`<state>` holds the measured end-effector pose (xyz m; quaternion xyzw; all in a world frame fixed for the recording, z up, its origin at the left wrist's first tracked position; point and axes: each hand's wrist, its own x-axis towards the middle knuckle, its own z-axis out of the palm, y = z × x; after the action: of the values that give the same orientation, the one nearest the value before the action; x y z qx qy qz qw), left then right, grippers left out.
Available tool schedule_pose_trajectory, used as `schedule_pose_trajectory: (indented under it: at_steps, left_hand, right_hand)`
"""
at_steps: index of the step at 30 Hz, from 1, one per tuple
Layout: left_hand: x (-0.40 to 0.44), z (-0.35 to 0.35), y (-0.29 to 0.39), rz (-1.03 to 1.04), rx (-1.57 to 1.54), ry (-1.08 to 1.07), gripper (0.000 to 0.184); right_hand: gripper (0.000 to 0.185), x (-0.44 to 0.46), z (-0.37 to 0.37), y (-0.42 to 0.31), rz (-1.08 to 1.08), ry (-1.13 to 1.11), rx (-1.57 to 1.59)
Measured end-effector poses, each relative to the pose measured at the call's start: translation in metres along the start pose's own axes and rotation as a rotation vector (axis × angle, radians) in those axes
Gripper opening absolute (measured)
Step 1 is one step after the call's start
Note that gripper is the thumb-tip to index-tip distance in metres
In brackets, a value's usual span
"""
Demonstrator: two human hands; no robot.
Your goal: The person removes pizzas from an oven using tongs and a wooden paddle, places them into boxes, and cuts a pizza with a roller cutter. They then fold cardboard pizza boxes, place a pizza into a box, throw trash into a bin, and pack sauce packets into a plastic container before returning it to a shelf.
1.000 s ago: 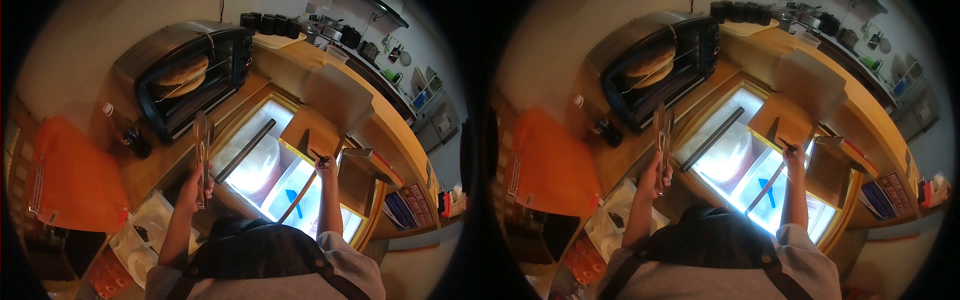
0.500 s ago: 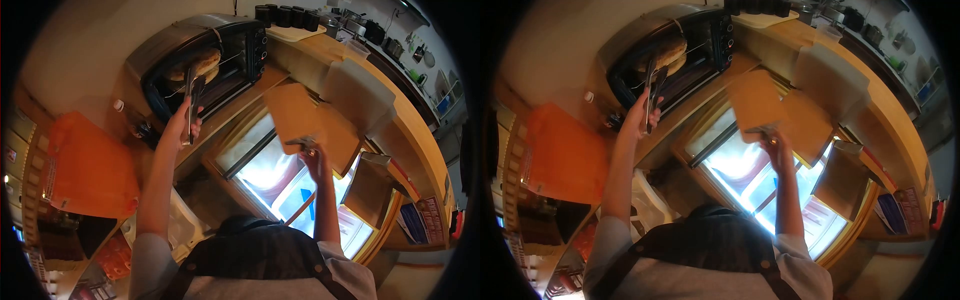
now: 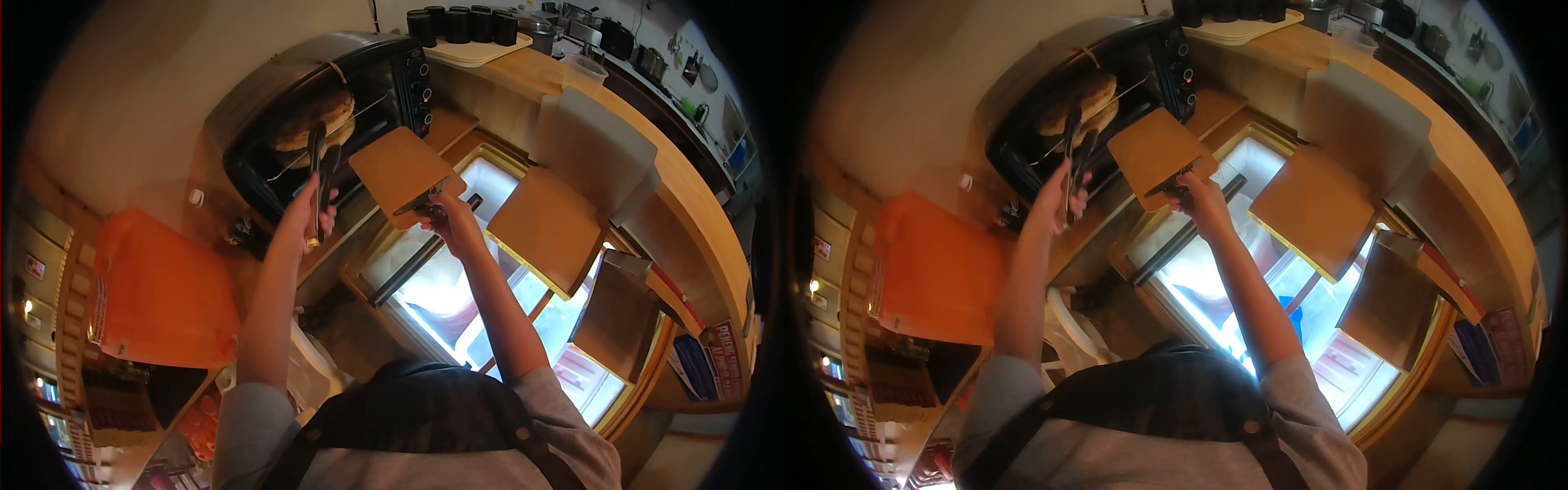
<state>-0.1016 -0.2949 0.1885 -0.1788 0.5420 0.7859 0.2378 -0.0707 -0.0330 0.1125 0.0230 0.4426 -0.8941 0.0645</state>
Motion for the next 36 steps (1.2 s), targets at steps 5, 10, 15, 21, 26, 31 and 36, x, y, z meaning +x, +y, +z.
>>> schedule_pose_trajectory:
  at_steps: [5, 10, 15, 21, 26, 31, 36]
  left_hand:
    - [0.003, -0.037, -0.043, 0.063, -0.022, 0.119, 0.052]
    - [-0.002, -0.034, -0.057, 0.085, -0.144, 0.092, 0.048]
    - [-0.010, -0.037, -0.070, 0.077, -0.154, 0.027, 0.050]
    - [-0.041, -0.043, -0.078, 0.104, 0.080, 0.078, 0.052]
    - [-0.066, -0.066, -0.083, 0.058, 0.077, 0.015, 0.055]
    - [-0.076, -0.078, -0.094, 0.081, 0.006, -0.034, 0.057]
    - [-0.084, -0.077, -0.097, 0.091, 0.012, -0.044, 0.057]
  right_hand:
    - [0.035, 0.014, 0.005, 0.009, -0.017, 0.042, -0.024]
    - [0.034, 0.025, 0.021, 0.017, 0.003, 0.016, -0.035]
    - [0.030, 0.044, 0.052, 0.011, -0.044, 0.042, -0.080]
    - [0.036, 0.054, 0.073, 0.012, -0.068, 0.132, -0.148]
    - [0.037, 0.045, 0.091, 0.003, -0.083, 0.180, -0.163]
    - [0.037, 0.050, 0.094, 0.001, -0.078, 0.205, -0.196]
    - [0.036, 0.047, 0.107, 0.004, -0.105, 0.216, -0.220]
